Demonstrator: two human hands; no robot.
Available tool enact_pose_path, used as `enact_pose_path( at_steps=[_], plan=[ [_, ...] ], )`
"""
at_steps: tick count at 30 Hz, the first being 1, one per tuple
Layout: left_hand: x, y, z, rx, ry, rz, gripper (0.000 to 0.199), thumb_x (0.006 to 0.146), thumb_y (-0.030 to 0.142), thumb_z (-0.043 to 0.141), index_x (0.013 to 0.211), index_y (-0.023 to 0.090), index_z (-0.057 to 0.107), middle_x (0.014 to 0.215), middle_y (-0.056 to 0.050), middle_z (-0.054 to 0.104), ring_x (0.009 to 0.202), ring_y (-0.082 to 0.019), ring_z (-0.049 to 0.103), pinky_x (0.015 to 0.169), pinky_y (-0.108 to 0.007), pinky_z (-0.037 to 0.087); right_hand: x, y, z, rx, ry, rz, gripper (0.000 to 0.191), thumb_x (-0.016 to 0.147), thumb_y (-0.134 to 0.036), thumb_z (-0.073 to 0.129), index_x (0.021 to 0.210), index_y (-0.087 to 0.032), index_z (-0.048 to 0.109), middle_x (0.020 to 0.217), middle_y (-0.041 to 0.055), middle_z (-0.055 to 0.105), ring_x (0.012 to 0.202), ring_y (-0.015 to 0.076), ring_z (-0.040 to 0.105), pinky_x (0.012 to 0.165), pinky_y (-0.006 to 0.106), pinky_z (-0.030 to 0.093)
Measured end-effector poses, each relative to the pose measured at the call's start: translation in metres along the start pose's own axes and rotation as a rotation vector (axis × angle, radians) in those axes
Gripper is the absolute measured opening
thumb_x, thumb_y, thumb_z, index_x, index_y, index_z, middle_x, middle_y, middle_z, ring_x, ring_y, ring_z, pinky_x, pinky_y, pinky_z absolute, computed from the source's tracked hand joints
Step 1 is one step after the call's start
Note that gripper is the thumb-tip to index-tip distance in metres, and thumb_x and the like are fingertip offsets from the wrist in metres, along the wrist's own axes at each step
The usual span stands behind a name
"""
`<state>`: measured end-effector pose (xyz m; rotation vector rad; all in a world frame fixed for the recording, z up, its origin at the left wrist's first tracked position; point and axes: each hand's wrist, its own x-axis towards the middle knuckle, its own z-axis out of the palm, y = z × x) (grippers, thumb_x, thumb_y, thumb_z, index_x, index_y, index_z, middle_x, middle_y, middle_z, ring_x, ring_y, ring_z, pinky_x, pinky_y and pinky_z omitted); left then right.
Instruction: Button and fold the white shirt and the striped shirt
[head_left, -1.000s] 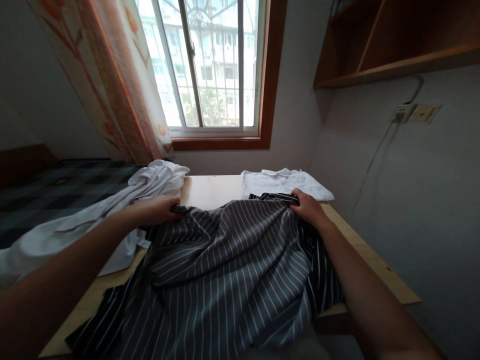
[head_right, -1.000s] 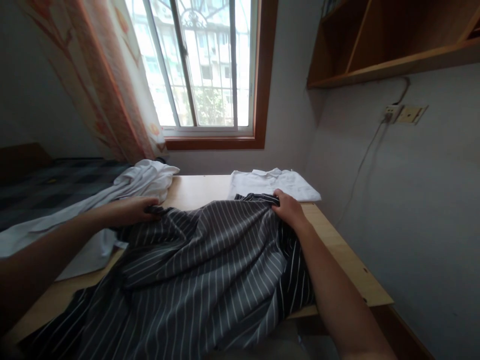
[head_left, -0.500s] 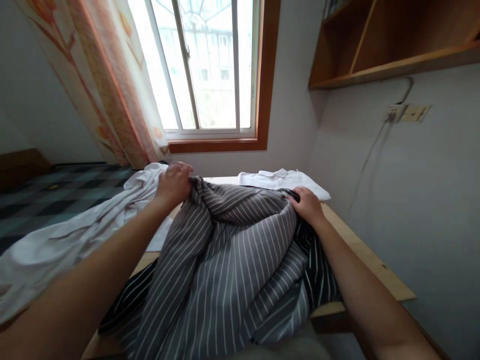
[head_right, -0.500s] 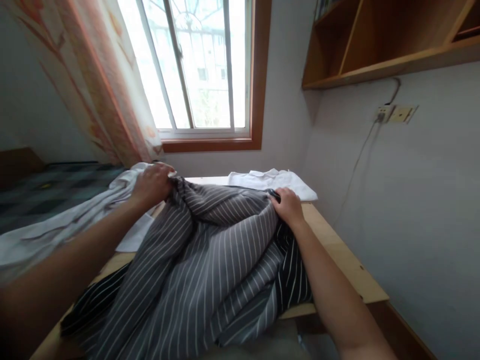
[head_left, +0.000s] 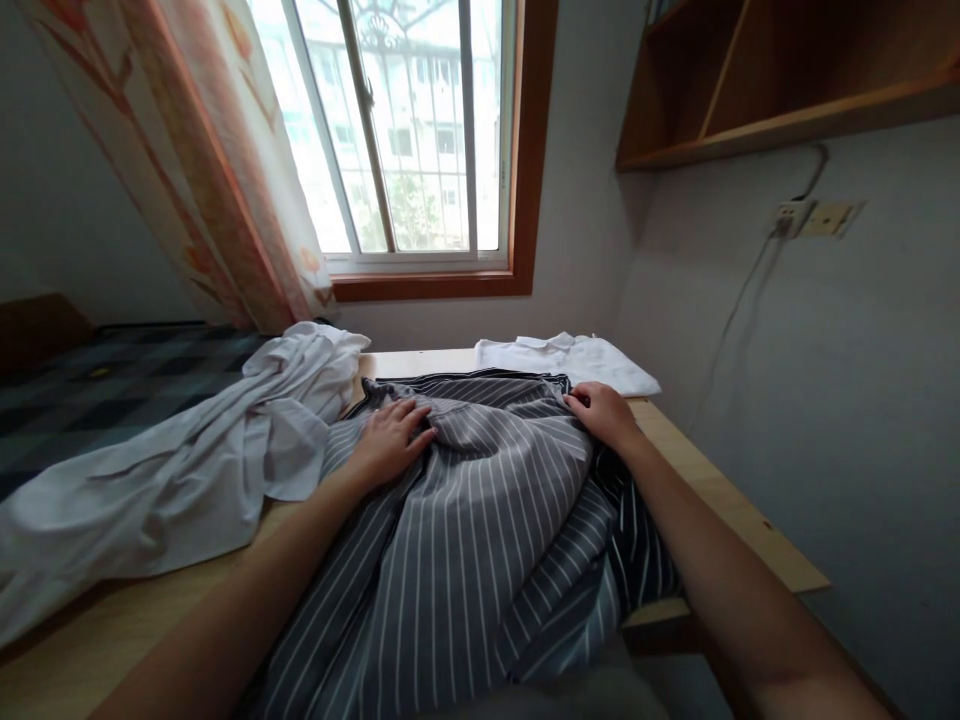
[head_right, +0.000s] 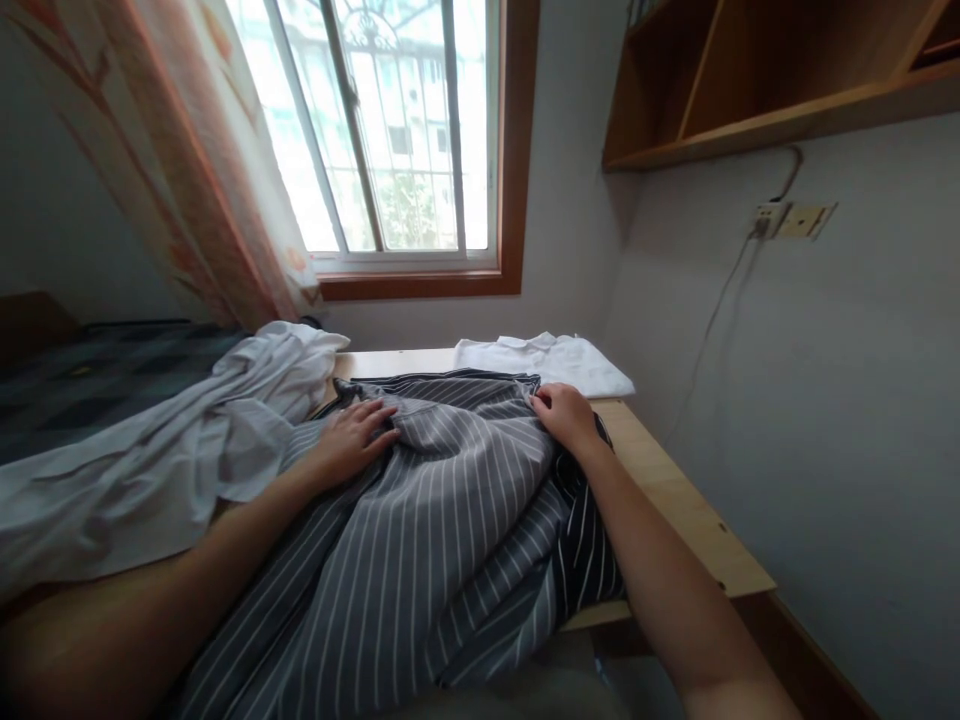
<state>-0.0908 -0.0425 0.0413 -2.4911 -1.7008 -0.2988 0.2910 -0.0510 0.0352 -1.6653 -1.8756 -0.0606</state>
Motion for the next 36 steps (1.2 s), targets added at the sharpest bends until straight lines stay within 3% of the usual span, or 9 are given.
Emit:
enact_pose_path(
  at_steps=[7, 12, 16, 20, 24, 26, 29, 31, 36],
  plan=[
    [-0.026, 0.026, 0.014, -0.006, -0.162, 0.12, 0.058, 0.094, 0.06, 0.041, 0.144, 0.032, 0.048, 0.156, -0.007, 0.039, 0.145, -0.032, 0.029, 0.116, -0.054, 0.02, -0.003, -0.002, -0.007, 0.019, 0.209, 0.18, 0.024, 0.093, -0.035, 0.045, 0.094, -0.02, 0.064, 0.078, 0.008, 0.068, 0.07, 0.0218, 0.061, 0.059, 0.027, 0.035],
    [-0.043, 0.03, 0.007, -0.044, -0.203, 0.198, 0.055, 0.095, 0.057, 0.04, 0.143, 0.032, 0.049, 0.157, -0.006, 0.038, 0.145, -0.032, 0.03, 0.117, -0.053, 0.021, -0.002, -0.01, -0.02, 0.145, 0.422, 0.178, 0.027, 0.096, -0.039, 0.039, 0.092, -0.021, 0.058, 0.081, 0.0089, 0.067, 0.077, 0.0229, 0.06, 0.065, 0.028, 0.041],
    [-0.06, 0.031, -0.002, -0.06, -0.28, 0.24, 0.053, 0.096, 0.051, 0.042, 0.145, 0.033, 0.047, 0.158, -0.005, 0.036, 0.146, -0.031, 0.028, 0.117, -0.053, 0.021, -0.006, -0.03, -0.021, 0.321, 0.478, 0.118, 0.028, 0.097, -0.043, 0.038, 0.089, -0.021, 0.054, 0.075, 0.0037, 0.062, 0.067, 0.0178, 0.056, 0.065, 0.027, 0.043],
    [-0.073, 0.026, -0.016, -0.065, -0.331, 0.239, 0.056, 0.092, 0.054, 0.047, 0.144, 0.032, 0.048, 0.156, -0.007, 0.038, 0.144, -0.033, 0.031, 0.114, -0.054, 0.028, -0.02, -0.062, -0.009, 0.457, 0.261, -0.039, 0.025, 0.098, -0.039, 0.042, 0.097, -0.02, 0.058, 0.082, 0.0034, 0.066, 0.071, 0.0164, 0.06, 0.069, 0.027, 0.047],
    [-0.075, 0.013, -0.036, -0.067, -0.393, 0.199, 0.058, 0.09, 0.055, 0.048, 0.141, 0.027, 0.053, 0.148, -0.01, 0.05, 0.138, -0.032, 0.042, 0.11, -0.047, 0.036, -0.04, -0.089, 0.004, 0.374, -0.269, -0.44, 0.021, 0.095, -0.026, 0.05, 0.108, -0.021, 0.066, 0.106, 0.0057, 0.071, 0.096, 0.0188, 0.064, 0.088, 0.03, 0.048],
    [-0.071, 0.007, -0.047, -0.042, -0.447, 0.141, 0.059, 0.091, 0.056, 0.045, 0.14, 0.024, 0.053, 0.141, -0.012, 0.056, 0.129, -0.032, 0.051, 0.106, -0.044, 0.041, -0.047, -0.097, 0.009, 0.283, -0.441, -0.566, 0.023, 0.094, -0.025, 0.055, 0.111, -0.02, 0.069, 0.108, 0.007, 0.072, 0.1, 0.0204, 0.064, 0.092, 0.033, 0.047],
    [-0.056, 0.012, -0.063, 0.038, -0.44, 0.039, 0.057, 0.091, 0.055, 0.044, 0.135, 0.023, 0.058, 0.127, -0.014, 0.066, 0.113, -0.033, 0.063, 0.093, -0.042, 0.048, -0.052, -0.101, 0.011, 0.214, -0.471, -0.59, 0.027, 0.092, -0.021, 0.057, 0.116, -0.018, 0.069, 0.108, 0.0091, 0.071, 0.102, 0.0217, 0.063, 0.094, 0.035, 0.047],
    [-0.041, 0.025, -0.068, 0.072, -0.337, 0.022, 0.048, 0.092, 0.052, 0.043, 0.124, 0.024, 0.066, 0.116, -0.013, 0.071, 0.104, -0.032, 0.066, 0.085, -0.04, 0.049, -0.052, -0.1, 0.012, 0.206, -0.453, -0.587, 0.032, 0.09, -0.015, 0.056, 0.119, -0.018, 0.068, 0.111, 0.0095, 0.071, 0.103, 0.0217, 0.062, 0.095, 0.036, 0.047],
    [0.01, 0.076, -0.055, -0.054, -0.155, 0.071, 0.049, 0.096, 0.05, 0.034, 0.088, 0.022, 0.073, 0.092, -0.008, 0.075, 0.086, -0.024, 0.068, 0.071, -0.031, 0.044, -0.053, -0.099, 0.02, 0.21, -0.469, -0.63, 0.043, 0.085, -0.005, 0.051, 0.124, -0.018, 0.066, 0.12, 0.0075, 0.069, 0.113, 0.0209, 0.059, 0.101, 0.037, 0.044]
  ],
)
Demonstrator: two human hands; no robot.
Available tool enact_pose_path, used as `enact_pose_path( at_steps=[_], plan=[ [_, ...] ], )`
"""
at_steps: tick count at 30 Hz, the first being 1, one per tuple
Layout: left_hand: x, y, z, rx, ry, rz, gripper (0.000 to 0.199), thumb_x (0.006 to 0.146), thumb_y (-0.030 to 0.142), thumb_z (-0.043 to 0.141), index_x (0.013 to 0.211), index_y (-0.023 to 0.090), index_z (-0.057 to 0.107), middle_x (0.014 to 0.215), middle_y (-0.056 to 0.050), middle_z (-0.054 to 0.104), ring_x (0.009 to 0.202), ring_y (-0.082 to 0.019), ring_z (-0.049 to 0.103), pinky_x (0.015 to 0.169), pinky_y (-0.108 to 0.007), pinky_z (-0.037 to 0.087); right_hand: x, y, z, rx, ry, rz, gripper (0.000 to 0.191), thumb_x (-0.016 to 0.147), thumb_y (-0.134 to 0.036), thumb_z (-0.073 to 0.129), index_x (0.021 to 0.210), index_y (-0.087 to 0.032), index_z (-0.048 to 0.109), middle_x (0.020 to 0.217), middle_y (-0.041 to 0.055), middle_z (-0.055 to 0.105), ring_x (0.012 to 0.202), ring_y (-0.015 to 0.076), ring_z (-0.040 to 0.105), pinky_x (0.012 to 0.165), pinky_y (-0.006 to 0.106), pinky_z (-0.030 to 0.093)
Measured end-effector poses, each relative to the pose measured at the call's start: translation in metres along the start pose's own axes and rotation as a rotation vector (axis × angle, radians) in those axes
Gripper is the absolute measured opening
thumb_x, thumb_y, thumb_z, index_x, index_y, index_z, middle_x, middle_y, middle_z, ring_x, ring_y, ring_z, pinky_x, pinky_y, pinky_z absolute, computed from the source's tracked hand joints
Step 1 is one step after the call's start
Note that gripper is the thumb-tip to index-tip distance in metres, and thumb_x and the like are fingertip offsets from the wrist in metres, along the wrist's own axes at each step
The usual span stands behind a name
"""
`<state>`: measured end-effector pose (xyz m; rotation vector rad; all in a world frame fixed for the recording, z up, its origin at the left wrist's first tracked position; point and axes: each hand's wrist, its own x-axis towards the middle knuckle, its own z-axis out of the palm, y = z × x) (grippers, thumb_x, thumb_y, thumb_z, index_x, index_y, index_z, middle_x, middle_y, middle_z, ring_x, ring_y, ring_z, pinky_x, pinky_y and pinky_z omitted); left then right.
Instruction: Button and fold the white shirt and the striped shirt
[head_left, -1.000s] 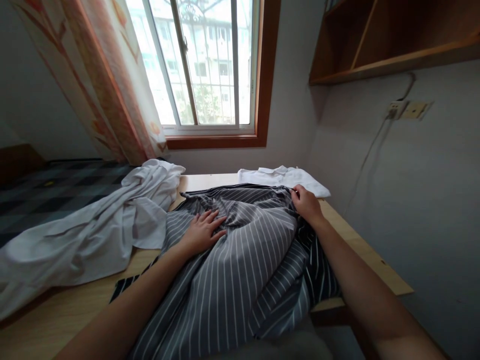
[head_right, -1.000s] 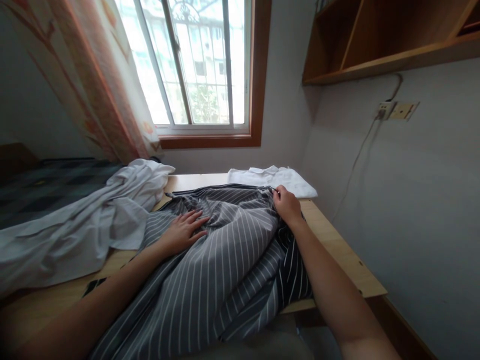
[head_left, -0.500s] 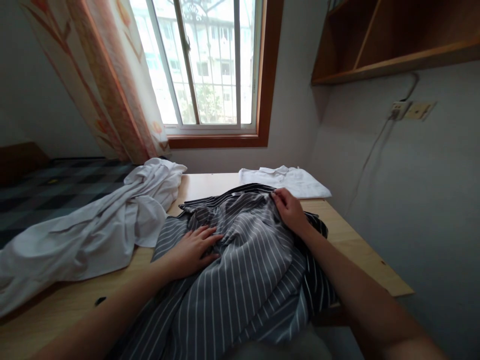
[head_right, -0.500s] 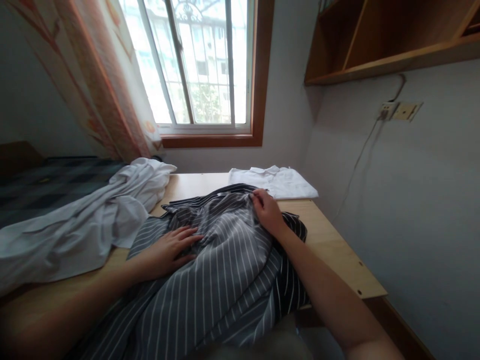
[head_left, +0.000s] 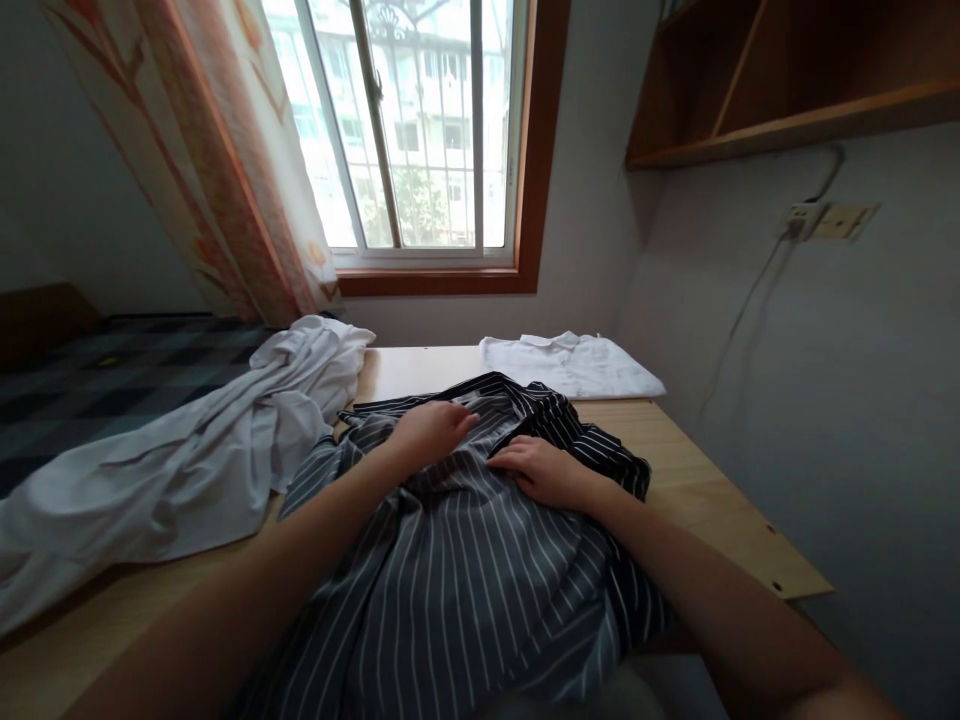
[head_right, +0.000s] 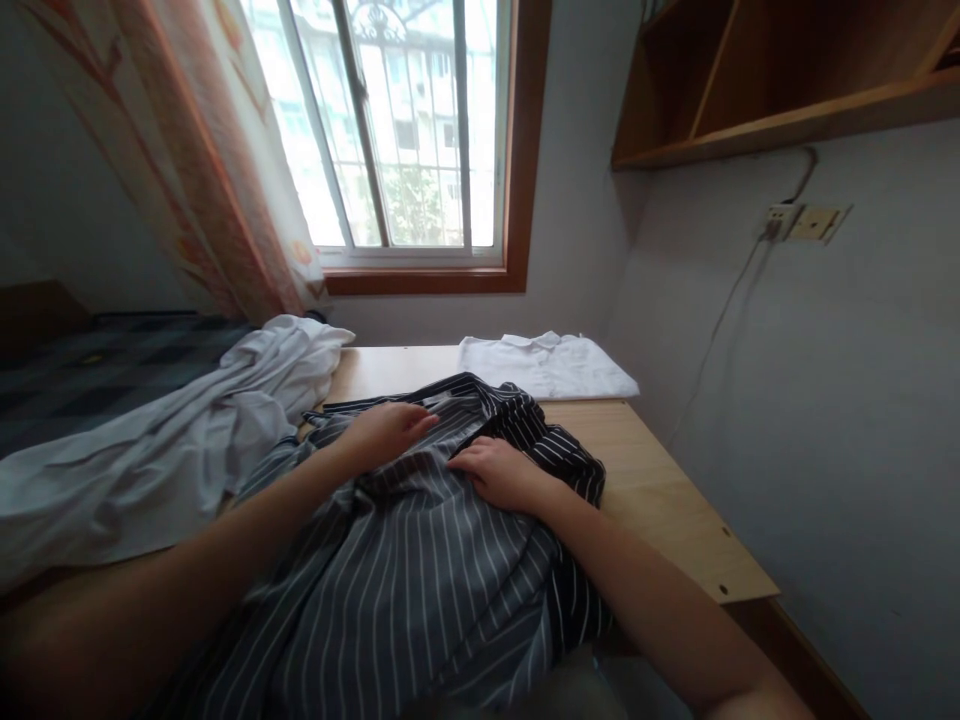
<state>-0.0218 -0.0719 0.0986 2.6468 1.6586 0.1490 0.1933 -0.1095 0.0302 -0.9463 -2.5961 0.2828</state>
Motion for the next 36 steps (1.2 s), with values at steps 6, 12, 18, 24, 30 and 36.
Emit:
enact_pose_path(
  at_steps=[6, 12, 18, 24, 30, 36],
  plan=[
    [0.06, 0.034, 0.03, -0.163, 0.008, -0.105, 0.073, 0.089, 0.073, 0.026, 0.076, 0.018, 0.072, 0.084, -0.012, 0.073, 0.08, -0.026, 0.067, 0.063, -0.03, 0.041, 0.002, -0.007, 0.011, -0.037, -0.081, 0.028, 0.049, 0.085, -0.004, 0.048, 0.129, -0.02, 0.064, 0.136, 0.0101, 0.06, 0.126, 0.025, 0.053, 0.106, 0.045, 0.041],
    [0.071, 0.045, 0.038, -0.238, -0.053, -0.137, 0.059, 0.083, 0.072, 0.046, 0.079, 0.02, 0.074, 0.079, -0.008, 0.073, 0.075, -0.024, 0.066, 0.06, -0.029, 0.04, 0.002, -0.011, 0.015, -0.03, -0.055, -0.03, 0.047, 0.087, -0.006, 0.049, 0.127, -0.022, 0.065, 0.139, 0.0099, 0.058, 0.129, 0.0243, 0.052, 0.11, 0.045, 0.038],
    [0.064, 0.048, 0.036, -0.212, -0.045, -0.121, 0.069, 0.083, 0.077, 0.038, 0.078, 0.019, 0.074, 0.08, -0.01, 0.073, 0.077, -0.026, 0.066, 0.063, -0.031, 0.043, 0.003, -0.011, 0.017, -0.037, -0.036, -0.041, 0.043, 0.089, -0.008, 0.05, 0.127, -0.021, 0.066, 0.138, 0.0099, 0.059, 0.128, 0.0242, 0.053, 0.11, 0.043, 0.039],
    [0.064, 0.049, 0.039, -0.008, 0.03, -0.04, 0.04, 0.089, 0.049, 0.051, 0.089, 0.018, 0.075, 0.097, -0.013, 0.074, 0.09, -0.027, 0.067, 0.072, -0.032, 0.047, 0.003, -0.015, 0.016, -0.093, -0.039, -0.035, 0.039, 0.093, -0.013, 0.049, 0.128, -0.02, 0.065, 0.135, 0.0106, 0.061, 0.125, 0.0246, 0.054, 0.106, 0.041, 0.039],
    [0.074, 0.003, 0.026, -0.157, 0.047, -0.117, 0.043, 0.091, 0.051, 0.048, 0.088, 0.017, 0.074, 0.086, -0.01, 0.074, 0.079, -0.023, 0.066, 0.067, -0.029, 0.044, 0.0, -0.019, -0.001, -0.278, -0.007, 0.126, 0.053, 0.094, -0.013, 0.044, 0.146, -0.019, 0.045, 0.11, 0.0108, 0.07, 0.101, 0.0243, 0.059, 0.087, 0.037, 0.041],
    [0.072, -0.055, 0.017, -0.08, 0.071, -0.266, 0.039, 0.093, 0.045, 0.046, 0.088, 0.019, 0.074, 0.087, -0.008, 0.075, 0.081, -0.021, 0.067, 0.065, -0.026, 0.043, -0.005, -0.025, -0.024, -0.468, 0.032, 0.292, 0.04, 0.093, -0.016, 0.048, 0.13, -0.022, 0.06, 0.109, 0.0119, 0.066, 0.105, 0.0279, 0.053, 0.088, 0.04, 0.036]
  ],
)
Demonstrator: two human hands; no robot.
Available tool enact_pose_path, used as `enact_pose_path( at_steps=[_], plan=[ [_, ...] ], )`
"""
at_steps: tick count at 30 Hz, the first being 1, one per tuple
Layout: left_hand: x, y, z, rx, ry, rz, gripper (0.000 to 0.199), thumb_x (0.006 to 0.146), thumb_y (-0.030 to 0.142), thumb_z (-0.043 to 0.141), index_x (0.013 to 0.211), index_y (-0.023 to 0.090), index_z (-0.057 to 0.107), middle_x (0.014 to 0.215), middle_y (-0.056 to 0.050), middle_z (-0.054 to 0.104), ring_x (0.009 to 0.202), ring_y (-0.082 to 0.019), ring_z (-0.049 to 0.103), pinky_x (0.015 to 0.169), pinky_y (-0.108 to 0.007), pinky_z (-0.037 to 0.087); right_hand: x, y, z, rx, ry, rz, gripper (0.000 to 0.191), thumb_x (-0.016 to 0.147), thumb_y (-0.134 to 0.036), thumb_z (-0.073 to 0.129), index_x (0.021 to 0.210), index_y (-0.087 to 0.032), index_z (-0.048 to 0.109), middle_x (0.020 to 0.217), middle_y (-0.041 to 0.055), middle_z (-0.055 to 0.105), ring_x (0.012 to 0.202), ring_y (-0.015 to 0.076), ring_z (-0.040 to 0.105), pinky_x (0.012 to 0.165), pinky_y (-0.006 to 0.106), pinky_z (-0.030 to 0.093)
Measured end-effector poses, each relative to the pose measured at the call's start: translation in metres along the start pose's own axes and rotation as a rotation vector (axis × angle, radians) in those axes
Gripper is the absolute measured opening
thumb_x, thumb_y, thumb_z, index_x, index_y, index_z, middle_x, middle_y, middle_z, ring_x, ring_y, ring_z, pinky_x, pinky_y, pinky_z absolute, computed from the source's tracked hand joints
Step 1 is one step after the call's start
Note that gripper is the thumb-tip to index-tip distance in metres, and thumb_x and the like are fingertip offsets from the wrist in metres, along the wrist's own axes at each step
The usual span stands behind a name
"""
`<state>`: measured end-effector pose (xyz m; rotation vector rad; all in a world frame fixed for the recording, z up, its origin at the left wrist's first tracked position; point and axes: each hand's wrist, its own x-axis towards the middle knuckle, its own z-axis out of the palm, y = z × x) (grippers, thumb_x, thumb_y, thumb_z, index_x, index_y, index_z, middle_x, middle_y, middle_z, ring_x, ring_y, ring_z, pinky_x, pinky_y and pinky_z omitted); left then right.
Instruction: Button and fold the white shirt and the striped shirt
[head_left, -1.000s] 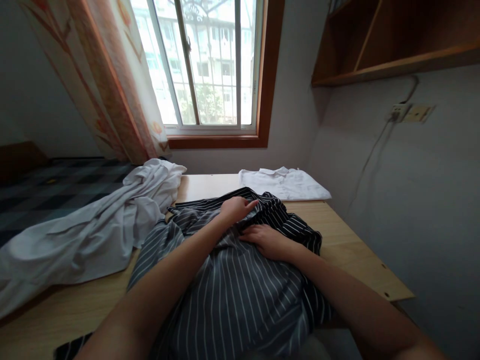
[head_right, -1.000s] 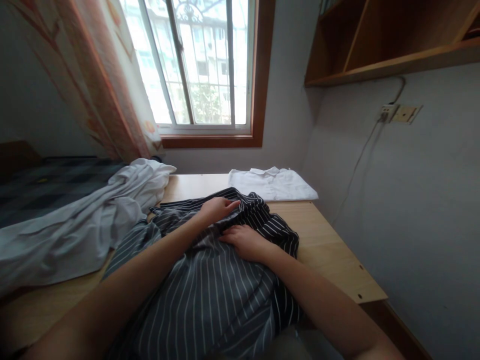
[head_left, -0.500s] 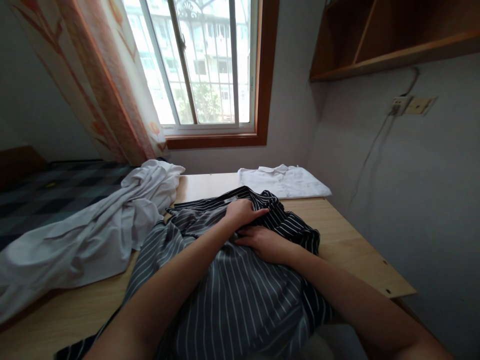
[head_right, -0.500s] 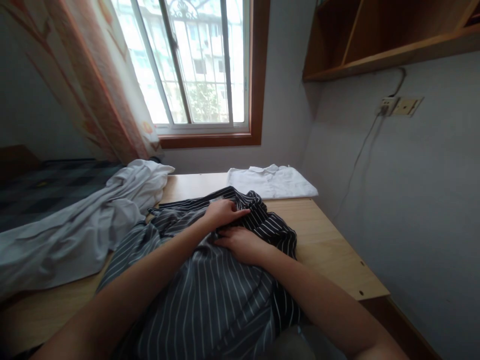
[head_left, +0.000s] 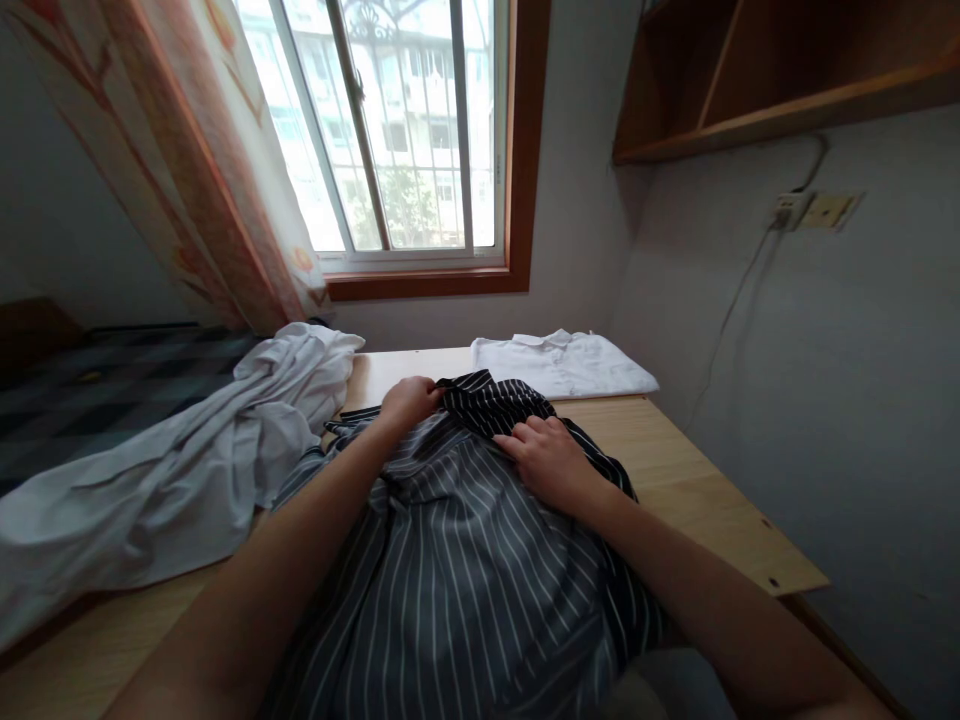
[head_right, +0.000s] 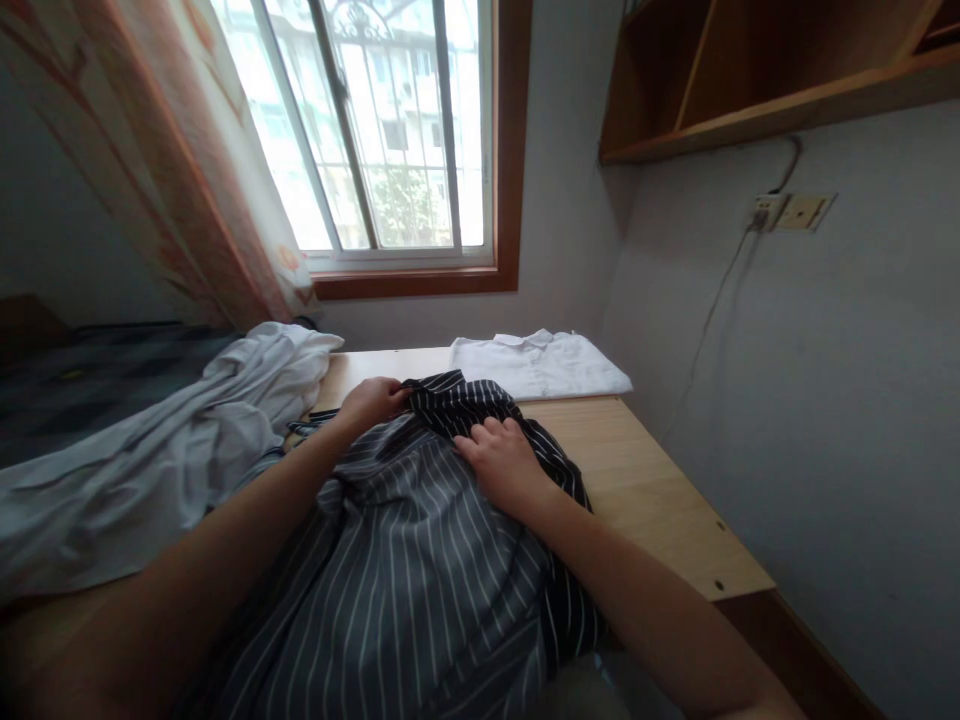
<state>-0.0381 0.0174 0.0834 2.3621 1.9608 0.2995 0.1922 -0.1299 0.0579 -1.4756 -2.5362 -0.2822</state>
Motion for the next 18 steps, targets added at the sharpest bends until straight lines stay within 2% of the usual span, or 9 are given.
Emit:
enact_pose_path(
  at_steps=[3, 5, 7, 11, 13, 16, 18],
  plan=[
    [0.0, -0.023, 0.009, 0.185, 0.039, -0.075, 0.037, 0.093, 0.04, 0.044, 0.095, 0.018, 0.074, 0.1, -0.012, 0.074, 0.093, -0.026, 0.067, 0.069, -0.028, 0.046, -0.003, 0.004, -0.006, -0.018, -0.036, 0.081, 0.036, 0.087, -0.025, 0.062, 0.122, -0.021, 0.064, 0.115, 0.0118, 0.063, 0.112, 0.0298, 0.051, 0.092, 0.04, 0.035],
    [-0.004, -0.032, 0.02, 0.225, 0.046, -0.098, 0.036, 0.093, 0.038, 0.043, 0.098, 0.017, 0.073, 0.104, -0.014, 0.073, 0.096, -0.027, 0.067, 0.073, -0.03, 0.048, -0.005, 0.009, -0.009, -0.008, -0.072, 0.142, 0.033, 0.084, -0.032, 0.067, 0.114, -0.02, 0.067, 0.118, 0.0121, 0.062, 0.115, 0.0307, 0.05, 0.094, 0.04, 0.036],
    [-0.01, -0.037, 0.034, 0.231, 0.103, -0.098, 0.035, 0.094, 0.036, 0.043, 0.102, 0.016, 0.071, 0.106, -0.014, 0.071, 0.1, -0.027, 0.065, 0.079, -0.032, 0.049, -0.007, 0.016, -0.011, 0.022, -0.121, 0.197, 0.034, 0.083, -0.04, 0.069, 0.11, -0.02, 0.068, 0.12, 0.0126, 0.062, 0.116, 0.031, 0.051, 0.094, 0.04, 0.037],
    [-0.016, -0.039, 0.05, 0.223, 0.21, -0.093, 0.032, 0.094, 0.034, 0.045, 0.106, 0.015, 0.067, 0.107, -0.014, 0.068, 0.104, -0.028, 0.061, 0.085, -0.034, 0.048, -0.012, 0.04, -0.016, 0.164, -0.203, 0.272, 0.052, 0.08, -0.051, 0.07, 0.121, -0.02, 0.065, 0.123, 0.0134, 0.062, 0.113, 0.0307, 0.056, 0.09, 0.037, 0.041],
    [-0.014, -0.041, 0.053, 0.215, 0.206, -0.086, 0.03, 0.093, 0.035, 0.046, 0.105, 0.016, 0.066, 0.106, -0.014, 0.067, 0.104, -0.028, 0.061, 0.087, -0.035, 0.048, -0.013, 0.055, -0.017, 0.258, -0.216, 0.324, 0.05, 0.084, -0.055, 0.065, 0.121, -0.021, 0.065, 0.119, 0.0117, 0.065, 0.106, 0.0288, 0.06, 0.085, 0.034, 0.043],
    [-0.009, -0.047, 0.053, 0.194, 0.207, -0.068, 0.03, 0.093, 0.035, 0.048, 0.105, 0.016, 0.066, 0.105, -0.014, 0.067, 0.104, -0.028, 0.061, 0.088, -0.035, 0.048, -0.012, 0.077, -0.016, 0.338, -0.27, 0.451, 0.043, 0.091, -0.058, 0.052, 0.105, -0.02, 0.069, 0.1, 0.0096, 0.071, 0.087, 0.0245, 0.063, 0.071, 0.031, 0.042],
    [-0.005, -0.051, 0.054, 0.178, 0.211, -0.063, 0.03, 0.092, 0.036, 0.048, 0.104, 0.016, 0.067, 0.105, -0.014, 0.067, 0.103, -0.028, 0.061, 0.088, -0.035, 0.048, -0.011, 0.085, -0.015, 0.356, -0.297, 0.48, 0.04, 0.09, -0.056, 0.055, 0.095, -0.019, 0.069, 0.09, 0.0083, 0.071, 0.076, 0.0214, 0.062, 0.063, 0.029, 0.038]
  ],
)
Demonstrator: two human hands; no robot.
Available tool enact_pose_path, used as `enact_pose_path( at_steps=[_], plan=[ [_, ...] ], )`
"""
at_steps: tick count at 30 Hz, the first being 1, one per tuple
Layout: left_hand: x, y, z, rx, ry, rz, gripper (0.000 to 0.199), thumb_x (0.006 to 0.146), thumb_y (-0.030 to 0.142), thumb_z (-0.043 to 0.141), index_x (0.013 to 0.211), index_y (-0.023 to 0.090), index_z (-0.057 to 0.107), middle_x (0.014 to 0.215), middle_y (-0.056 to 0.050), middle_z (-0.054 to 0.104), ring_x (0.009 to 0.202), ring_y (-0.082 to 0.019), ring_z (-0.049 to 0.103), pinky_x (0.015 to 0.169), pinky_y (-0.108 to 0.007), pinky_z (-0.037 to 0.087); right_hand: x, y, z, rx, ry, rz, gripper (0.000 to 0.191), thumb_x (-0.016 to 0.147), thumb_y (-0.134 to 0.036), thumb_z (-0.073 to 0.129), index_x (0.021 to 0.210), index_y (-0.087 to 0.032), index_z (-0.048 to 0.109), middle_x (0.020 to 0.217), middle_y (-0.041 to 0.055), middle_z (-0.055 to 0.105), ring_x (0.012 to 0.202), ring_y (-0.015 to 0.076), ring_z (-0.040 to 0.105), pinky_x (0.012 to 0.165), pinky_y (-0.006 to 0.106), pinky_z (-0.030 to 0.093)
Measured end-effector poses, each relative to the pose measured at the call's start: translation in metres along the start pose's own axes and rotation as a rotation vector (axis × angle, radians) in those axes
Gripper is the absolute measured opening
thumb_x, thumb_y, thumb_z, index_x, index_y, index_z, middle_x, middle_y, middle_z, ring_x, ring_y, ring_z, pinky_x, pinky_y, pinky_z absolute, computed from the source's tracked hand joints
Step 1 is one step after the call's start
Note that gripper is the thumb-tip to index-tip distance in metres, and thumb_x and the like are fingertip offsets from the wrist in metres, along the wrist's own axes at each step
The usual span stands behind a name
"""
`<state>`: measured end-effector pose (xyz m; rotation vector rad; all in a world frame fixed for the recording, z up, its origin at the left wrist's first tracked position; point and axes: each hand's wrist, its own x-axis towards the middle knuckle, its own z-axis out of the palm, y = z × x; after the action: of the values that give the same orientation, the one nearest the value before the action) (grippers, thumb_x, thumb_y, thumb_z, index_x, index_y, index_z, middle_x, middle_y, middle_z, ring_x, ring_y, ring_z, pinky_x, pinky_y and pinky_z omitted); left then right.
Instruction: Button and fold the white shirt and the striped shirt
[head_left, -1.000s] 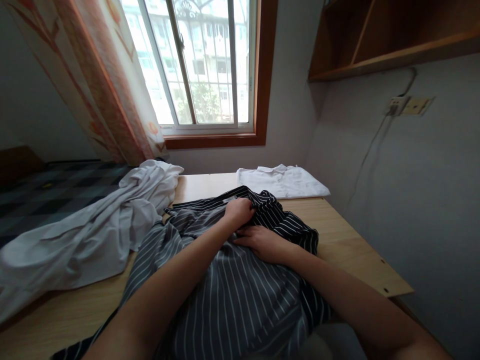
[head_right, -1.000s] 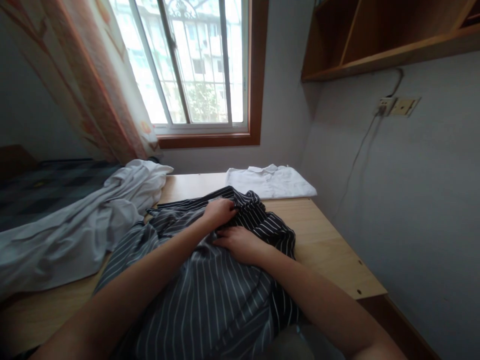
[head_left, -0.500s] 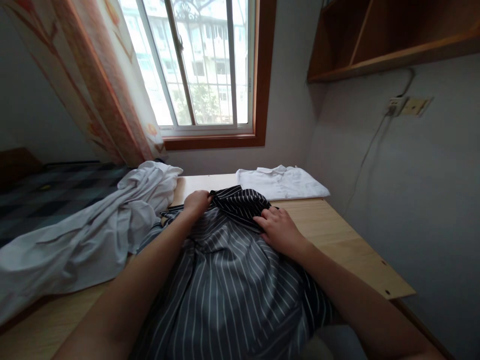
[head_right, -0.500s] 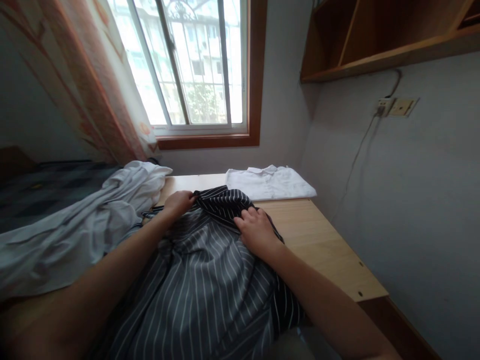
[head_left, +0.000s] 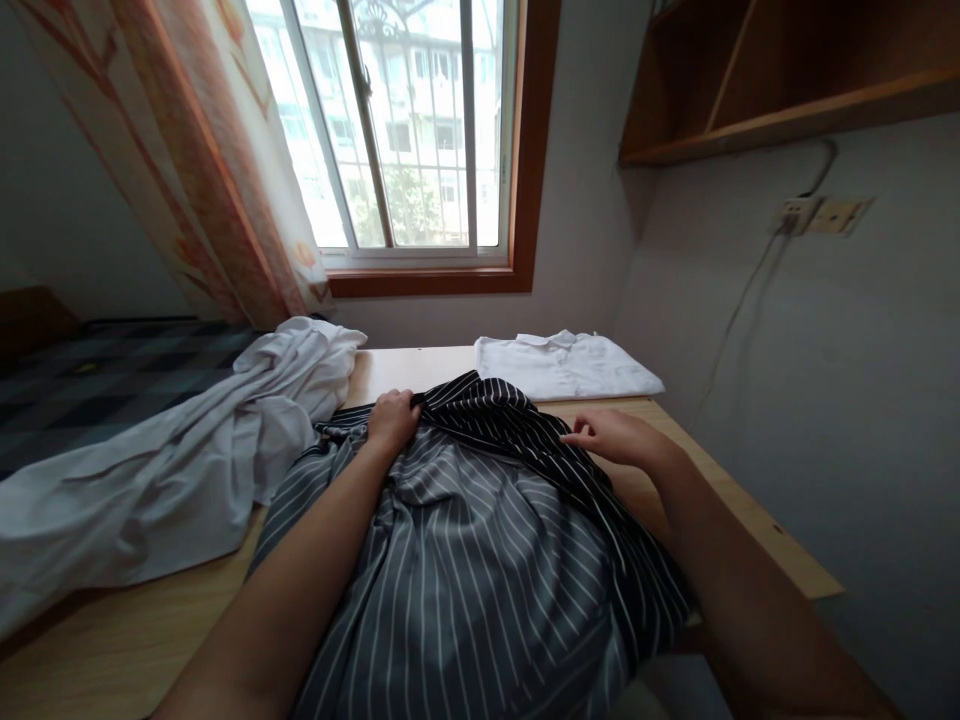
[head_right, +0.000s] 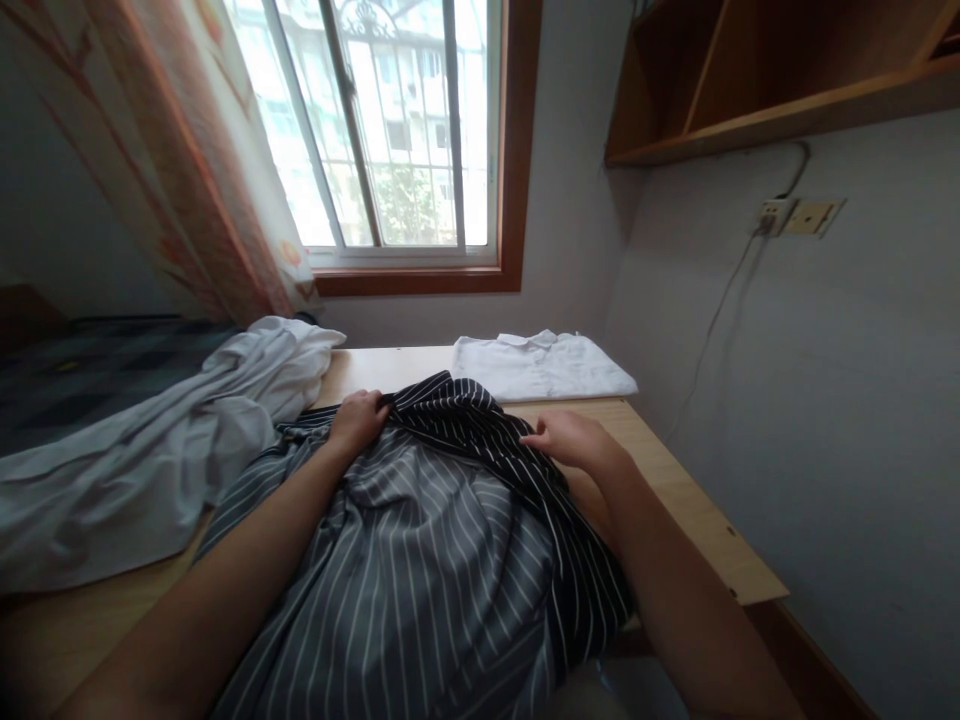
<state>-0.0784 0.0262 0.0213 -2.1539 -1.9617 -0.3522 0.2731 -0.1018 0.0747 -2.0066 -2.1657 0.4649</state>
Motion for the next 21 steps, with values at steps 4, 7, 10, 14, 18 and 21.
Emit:
enact_pose_path(
  at_steps=[4, 7, 10, 14, 18, 21],
  plan=[
    [0.004, -0.004, 0.004, -0.027, 0.015, -0.006, 0.029, 0.092, 0.036, 0.049, 0.102, 0.016, 0.068, 0.103, -0.014, 0.068, 0.102, -0.028, 0.062, 0.087, -0.035, 0.048, -0.001, -0.009, 0.0, 0.094, 0.07, -0.188, 0.032, 0.087, -0.049, 0.063, 0.09, -0.018, 0.068, 0.081, 0.0046, 0.068, 0.067, 0.0161, 0.057, 0.058, 0.026, 0.036],
    [0.005, -0.004, 0.004, -0.022, 0.016, -0.007, 0.03, 0.092, 0.036, 0.049, 0.101, 0.016, 0.068, 0.102, -0.014, 0.069, 0.101, -0.028, 0.063, 0.088, -0.034, 0.048, -0.008, -0.033, 0.008, 0.188, 0.103, -0.447, 0.017, 0.09, -0.032, 0.06, 0.095, -0.019, 0.07, 0.084, 0.003, 0.067, 0.072, 0.0144, 0.058, 0.065, 0.025, 0.04],
    [0.005, -0.003, 0.004, -0.006, 0.011, -0.009, 0.03, 0.092, 0.036, 0.047, 0.1, 0.015, 0.068, 0.102, -0.014, 0.069, 0.1, -0.027, 0.063, 0.088, -0.034, 0.048, -0.017, -0.056, 0.022, 0.115, 0.096, -0.517, 0.019, 0.088, -0.018, 0.058, 0.105, -0.019, 0.068, 0.103, 0.0057, 0.067, 0.086, 0.0156, 0.061, 0.075, 0.026, 0.043],
    [0.005, -0.003, 0.004, -0.006, 0.014, -0.008, 0.03, 0.092, 0.036, 0.047, 0.1, 0.016, 0.068, 0.102, -0.014, 0.069, 0.1, -0.028, 0.063, 0.087, -0.035, 0.048, -0.024, -0.067, 0.033, -0.128, 0.085, -0.294, 0.025, 0.083, -0.028, 0.069, 0.105, -0.017, 0.064, 0.107, 0.0091, 0.067, 0.092, 0.0219, 0.063, 0.074, 0.028, 0.043],
    [0.005, -0.003, 0.006, -0.019, 0.011, -0.015, 0.03, 0.091, 0.036, 0.048, 0.101, 0.016, 0.068, 0.103, -0.014, 0.069, 0.101, -0.029, 0.063, 0.088, -0.036, 0.049, -0.027, -0.062, 0.027, -0.239, 0.042, -0.141, 0.025, 0.087, -0.04, 0.066, 0.1, -0.019, 0.063, 0.102, 0.0092, 0.07, 0.09, 0.0235, 0.065, 0.069, 0.029, 0.041],
    [0.005, -0.003, 0.006, -0.023, 0.01, -0.011, 0.03, 0.091, 0.036, 0.047, 0.101, 0.016, 0.068, 0.103, -0.014, 0.068, 0.101, -0.029, 0.063, 0.089, -0.037, 0.048, -0.029, -0.059, 0.023, -0.273, -0.056, -0.171, 0.024, 0.09, -0.042, 0.059, 0.09, -0.019, 0.066, 0.097, 0.0089, 0.071, 0.09, 0.024, 0.065, 0.068, 0.029, 0.04]
  ],
)
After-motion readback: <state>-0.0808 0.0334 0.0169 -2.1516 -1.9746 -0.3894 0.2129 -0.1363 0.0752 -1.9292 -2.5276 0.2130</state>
